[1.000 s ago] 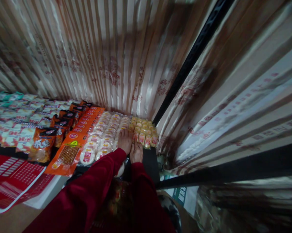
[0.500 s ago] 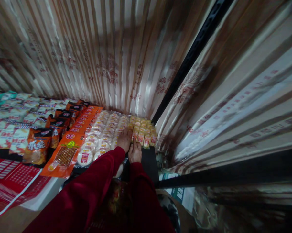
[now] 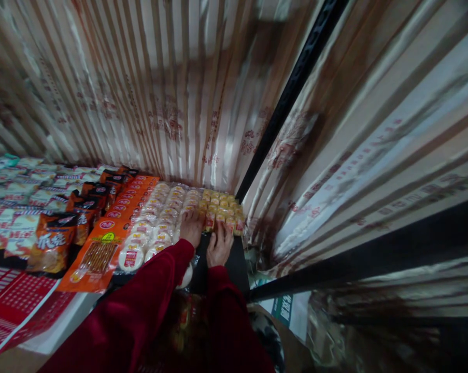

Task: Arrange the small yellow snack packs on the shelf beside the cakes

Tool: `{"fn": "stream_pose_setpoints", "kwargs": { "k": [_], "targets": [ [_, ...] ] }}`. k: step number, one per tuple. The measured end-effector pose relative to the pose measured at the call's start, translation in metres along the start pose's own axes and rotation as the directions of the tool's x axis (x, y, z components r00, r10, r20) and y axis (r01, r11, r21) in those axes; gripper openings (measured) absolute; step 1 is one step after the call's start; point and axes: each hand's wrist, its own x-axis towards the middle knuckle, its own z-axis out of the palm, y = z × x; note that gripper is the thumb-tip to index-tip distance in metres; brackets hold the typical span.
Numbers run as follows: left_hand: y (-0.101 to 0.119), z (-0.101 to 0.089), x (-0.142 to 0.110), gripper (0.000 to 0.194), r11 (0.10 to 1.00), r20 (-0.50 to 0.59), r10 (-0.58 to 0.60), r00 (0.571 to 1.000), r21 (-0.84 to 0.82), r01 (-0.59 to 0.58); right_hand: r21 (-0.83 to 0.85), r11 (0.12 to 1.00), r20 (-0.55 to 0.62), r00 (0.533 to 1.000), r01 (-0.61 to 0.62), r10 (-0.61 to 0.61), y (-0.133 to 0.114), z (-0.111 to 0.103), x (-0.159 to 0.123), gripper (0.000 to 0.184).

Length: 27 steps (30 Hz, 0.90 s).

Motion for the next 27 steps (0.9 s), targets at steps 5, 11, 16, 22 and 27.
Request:
{"fn": "stream_pose_setpoints", "kwargs": {
  "k": [5, 11, 16, 22, 27],
  "targets": [
    [-0.001, 0.0, 0.001, 0.031, 0.999, 0.031, 0.016, 0.999, -0.035, -0.015, -0.27, 0.963, 0.074, 0.997, 0.012, 0.008, 0.013, -0.005, 0.013, 0.052],
    [-0.002, 0.004, 0.007, 0.031, 0.998, 0.055, 0.045, 0.997, -0.05, -0.042, -0.394, 0.919, 0.076, 0.997, 0.015, 0.016, 0.034, 0.012, 0.025, 0.056],
    [-0.002, 0.006, 0.008, 0.029, 0.996, 0.037, 0.07, 0.997, -0.052, -0.068, -0.407, 0.913, 0.141, 0.989, 0.016, 0.046, 0.029, 0.012, 0.024, 0.059],
    [-0.002, 0.009, 0.008, 0.03, 0.996, 0.049, 0.077, 0.996, -0.047, -0.075, -0.397, 0.918, 0.168, 0.984, 0.01, 0.063, 0.024, 0.01, 0.024, 0.059],
    [0.001, 0.006, 0.008, 0.031, 0.997, 0.06, 0.061, 0.996, -0.051, -0.058, -0.414, 0.91, 0.138, 0.987, -0.019, 0.084, 0.028, 0.01, 0.025, 0.064]
  ]
}}
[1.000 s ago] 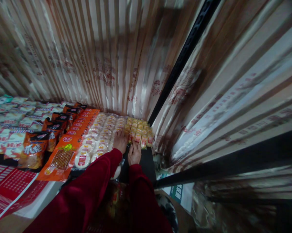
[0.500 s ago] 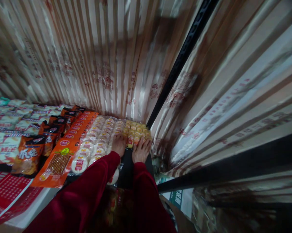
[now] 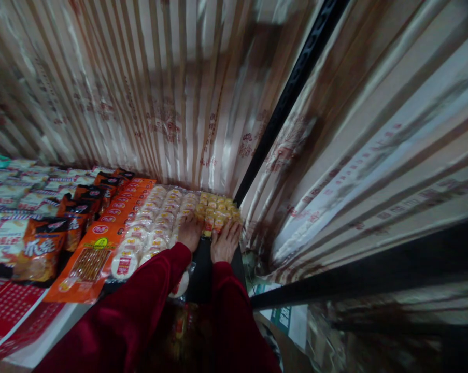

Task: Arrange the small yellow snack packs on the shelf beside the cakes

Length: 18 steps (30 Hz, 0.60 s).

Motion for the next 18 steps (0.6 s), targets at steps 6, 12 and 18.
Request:
{"fn": "stream_pose_setpoints", "kwargs": {
  "k": [6, 12, 18],
  "targets": [
    [0.005, -0.001, 0.002, 0.03, 1.0, 0.037, -0.002, 0.999, -0.016, 0.003, 0.008, 1.0, 0.057, 0.998, 0.011, -0.011, 0.004, 0.003, 0.001, 0.066],
    [0.002, -0.005, 0.003, 0.029, 0.999, 0.015, 0.017, 1.0, -0.029, -0.017, 0.096, 0.995, -0.043, 0.999, -0.028, 0.033, 0.001, -0.002, 0.003, 0.065],
    [0.006, -0.021, -0.01, 0.029, 0.999, -0.021, 0.003, 1.0, -0.04, -0.004, 0.225, 0.971, -0.096, 0.99, -0.078, 0.102, 0.005, -0.025, -0.007, 0.048]
  ]
}}
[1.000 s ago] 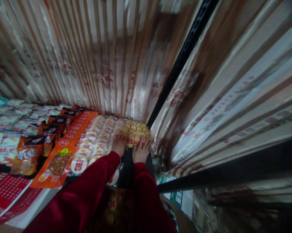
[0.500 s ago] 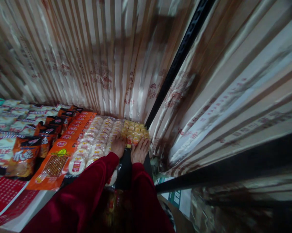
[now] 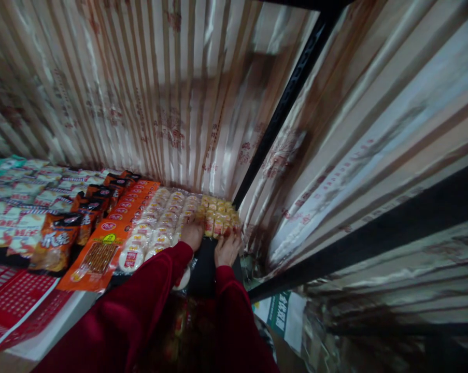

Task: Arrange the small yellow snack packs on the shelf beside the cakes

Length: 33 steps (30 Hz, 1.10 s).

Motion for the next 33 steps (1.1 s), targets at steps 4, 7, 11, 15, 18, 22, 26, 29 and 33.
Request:
{"fn": "stream_pose_setpoints", "kwargs": {
  "k": [4, 7, 11, 15, 18, 22, 26, 29, 33],
  "targets": [
    [0.007, 0.004, -0.016, 0.023, 0.999, 0.004, 0.03, 1.0, -0.044, -0.03, -0.073, 0.995, 0.148, 0.986, -0.064, 0.074, 0.007, -0.01, -0.017, 0.031],
    [0.012, 0.012, -0.025, 0.02, 0.996, 0.019, 0.058, 0.998, -0.072, -0.056, -0.133, 0.991, 0.197, 0.98, -0.01, 0.037, 0.011, -0.012, -0.027, 0.033],
    [0.016, 0.017, -0.032, 0.024, 0.994, 0.004, 0.082, 0.997, -0.074, -0.081, -0.135, 0.988, 0.214, 0.976, 0.077, -0.047, 0.01, -0.016, -0.029, 0.041],
    [0.018, 0.016, -0.035, 0.029, 0.995, 0.005, 0.077, 0.997, -0.068, -0.076, -0.12, 0.99, 0.217, 0.975, 0.072, -0.044, 0.009, -0.018, -0.029, 0.042],
    [0.017, 0.017, -0.036, 0.028, 0.994, 0.002, 0.078, 0.997, -0.078, -0.078, -0.099, 0.993, 0.214, 0.976, 0.057, -0.035, 0.01, -0.017, -0.029, 0.042],
    [0.019, 0.018, -0.04, 0.026, 0.99, 0.0, 0.087, 0.996, -0.108, -0.087, -0.092, 0.994, 0.206, 0.978, 0.06, -0.04, 0.009, -0.015, -0.03, 0.044],
    [0.026, 0.017, -0.049, 0.028, 0.986, -0.028, 0.093, 0.995, -0.137, -0.096, -0.065, 0.997, 0.157, 0.987, 0.032, -0.021, 0.011, -0.013, -0.03, 0.04],
    [0.034, 0.013, -0.06, 0.027, 0.979, -0.047, 0.114, 0.992, -0.166, -0.121, -0.022, 0.998, 0.144, 0.988, 0.064, -0.061, 0.015, -0.011, -0.027, 0.038],
    [0.048, 0.007, -0.08, 0.024, 0.958, -0.023, 0.174, 0.984, -0.227, -0.175, 0.039, 0.994, 0.148, 0.983, 0.106, -0.11, 0.02, -0.012, -0.027, 0.039]
  ]
}}
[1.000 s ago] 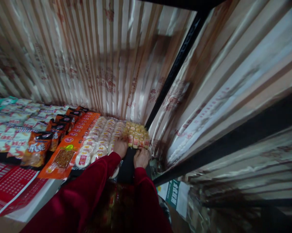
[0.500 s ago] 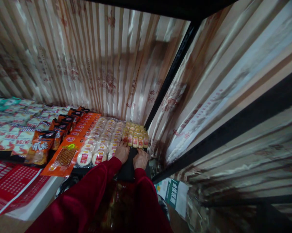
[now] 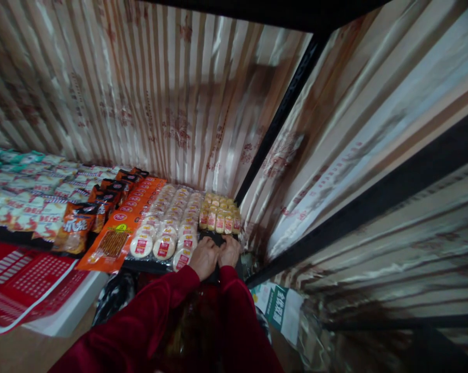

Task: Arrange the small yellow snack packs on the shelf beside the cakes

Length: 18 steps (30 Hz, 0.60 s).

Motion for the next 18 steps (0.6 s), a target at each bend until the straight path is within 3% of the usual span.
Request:
{"fn": "stream_pose_setpoints", "kwargs": {
  "k": [8, 11, 14, 16, 18],
  "targets": [
    [0.029, 0.007, -0.05, 0.021, 0.986, 0.061, -0.081, 0.995, -0.14, 0.089, 0.123, 0.989, 0.07, 0.995, -0.077, 0.069, -0.008, -0.023, -0.041, 0.039],
    [0.032, 0.016, -0.076, 0.021, 0.971, 0.12, -0.133, 0.984, -0.181, 0.154, 0.197, 0.978, 0.053, 0.997, -0.063, 0.054, -0.016, -0.034, -0.065, 0.037],
    [0.03, 0.025, -0.109, 0.018, 0.961, 0.15, -0.101, 0.984, -0.241, 0.135, 0.268, 0.962, 0.019, 0.999, -0.044, 0.041, -0.027, -0.045, -0.094, 0.036],
    [0.025, 0.03, -0.133, 0.015, 0.954, 0.185, -0.085, 0.979, -0.268, 0.134, 0.309, 0.95, 0.061, 0.998, -0.036, 0.018, -0.035, -0.049, -0.118, 0.035],
    [0.018, 0.036, -0.154, 0.018, 0.949, 0.214, -0.096, 0.972, -0.276, 0.154, 0.347, 0.937, 0.195, 0.98, -0.04, -0.03, -0.042, -0.05, -0.143, 0.034]
  ]
}}
